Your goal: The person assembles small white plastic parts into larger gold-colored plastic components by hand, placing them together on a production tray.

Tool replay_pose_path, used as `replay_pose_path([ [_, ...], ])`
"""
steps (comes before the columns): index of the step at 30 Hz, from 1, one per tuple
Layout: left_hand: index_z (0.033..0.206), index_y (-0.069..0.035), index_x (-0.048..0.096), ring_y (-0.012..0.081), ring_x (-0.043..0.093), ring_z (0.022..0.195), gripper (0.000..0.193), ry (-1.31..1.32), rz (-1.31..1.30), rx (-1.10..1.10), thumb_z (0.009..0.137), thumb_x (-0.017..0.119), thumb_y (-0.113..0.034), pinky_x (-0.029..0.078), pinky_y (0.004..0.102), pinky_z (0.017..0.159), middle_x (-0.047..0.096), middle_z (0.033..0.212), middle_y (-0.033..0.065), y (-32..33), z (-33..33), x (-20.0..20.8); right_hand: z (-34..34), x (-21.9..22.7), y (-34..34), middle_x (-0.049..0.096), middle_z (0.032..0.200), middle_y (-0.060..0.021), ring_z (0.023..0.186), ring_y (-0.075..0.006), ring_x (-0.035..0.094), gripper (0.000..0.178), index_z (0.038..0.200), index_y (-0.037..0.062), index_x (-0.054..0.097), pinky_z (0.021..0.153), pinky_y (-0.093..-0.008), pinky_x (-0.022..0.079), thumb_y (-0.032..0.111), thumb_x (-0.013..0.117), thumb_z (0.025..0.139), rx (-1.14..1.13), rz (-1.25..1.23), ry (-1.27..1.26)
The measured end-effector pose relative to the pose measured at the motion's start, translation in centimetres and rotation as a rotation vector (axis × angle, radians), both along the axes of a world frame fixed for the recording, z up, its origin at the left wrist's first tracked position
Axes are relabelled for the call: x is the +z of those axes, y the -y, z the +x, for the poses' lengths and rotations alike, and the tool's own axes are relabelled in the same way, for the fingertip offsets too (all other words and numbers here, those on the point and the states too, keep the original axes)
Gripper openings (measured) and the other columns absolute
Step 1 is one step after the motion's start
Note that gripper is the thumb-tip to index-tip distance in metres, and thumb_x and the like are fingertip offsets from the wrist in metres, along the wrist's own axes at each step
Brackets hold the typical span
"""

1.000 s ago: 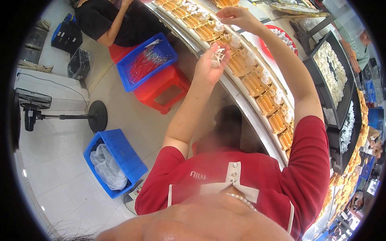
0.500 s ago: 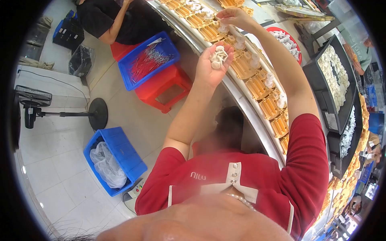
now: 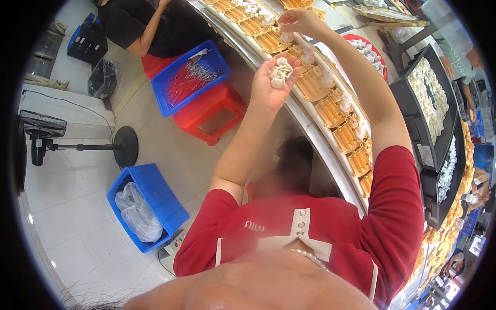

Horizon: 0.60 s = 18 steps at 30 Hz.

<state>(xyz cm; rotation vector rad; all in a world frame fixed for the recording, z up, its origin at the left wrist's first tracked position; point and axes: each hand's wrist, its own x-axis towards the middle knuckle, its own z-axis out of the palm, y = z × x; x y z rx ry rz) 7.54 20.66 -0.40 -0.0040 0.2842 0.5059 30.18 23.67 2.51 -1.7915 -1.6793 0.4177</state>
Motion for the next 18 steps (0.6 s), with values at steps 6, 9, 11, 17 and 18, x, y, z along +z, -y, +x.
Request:
replay_pose_path([
  [6, 0.109, 0.003, 0.049, 0.0329, 0.054, 0.100, 0.028, 0.028, 0.014, -0.003, 0.090, 0.042, -0.017, 0.049, 0.0423, 0.087, 0.053, 0.107, 0.0189, -0.1, 0.0, -0.2, -1.3, 1.0, 0.2, 0.066, 0.089, -0.0061, 0.085, -0.0146, 0.061, 0.027, 0.098, 0.0044, 0.065, 0.078, -0.0281, 0.048, 0.023, 0.068, 0.078, -0.095, -0.011, 0.202],
  [9, 0.108, 0.003, 0.048, 0.0336, 0.054, 0.100, 0.028, 0.069, 0.018, -0.011, 0.091, 0.042, -0.017, 0.049, 0.0426, 0.087, 0.053, 0.108, 0.0193, -0.1, -0.2, -0.1, -2.8, 2.2, 1.6, 0.066, 0.088, -0.0052, 0.083, -0.0126, 0.060, 0.025, 0.098, 0.0033, 0.065, 0.078, -0.0278, 0.048, 0.022, 0.067, 0.081, -0.097, 0.047, 0.198],
  [11, 0.107, 0.003, 0.048, 0.0330, 0.054, 0.099, 0.028, 0.065, -0.006, 0.002, 0.091, 0.042, -0.017, 0.049, 0.0427, 0.087, 0.053, 0.107, 0.0188, -0.1, -0.3, 0.0, -4.3, 3.3, 3.2, 0.066, 0.088, -0.0054, 0.082, -0.0123, 0.060, 0.024, 0.098, 0.0035, 0.065, 0.077, -0.0275, 0.048, 0.021, 0.066, 0.082, -0.052, 0.045, 0.075],
  [17, 0.106, 0.003, 0.048, 0.0290, 0.055, 0.098, 0.026, 0.118, -0.010, -0.009, 0.091, 0.041, -0.016, 0.048, 0.0436, 0.088, 0.054, 0.104, 0.0162, 0.5, 0.5, 0.4, -8.3, 5.8, 8.0, 0.063, 0.093, -0.0024, 0.081, -0.0146, 0.060, 0.023, 0.099, 0.0071, 0.066, 0.073, -0.0277, 0.049, 0.010, 0.068, 0.077, 0.125, 0.040, 0.187],
  [18, 0.107, 0.003, 0.047, 0.0278, 0.055, 0.097, 0.026, 0.138, -0.022, -0.013, 0.091, 0.040, -0.016, 0.048, 0.0438, 0.089, 0.054, 0.103, 0.0154, 0.7, 0.6, 0.6, -8.1, 6.0, 8.4, 0.063, 0.093, -0.0024, 0.081, -0.0146, 0.060, 0.023, 0.099, 0.0071, 0.066, 0.073, -0.0277, 0.049, 0.010, 0.068, 0.077, 0.121, 0.038, 0.187],
])
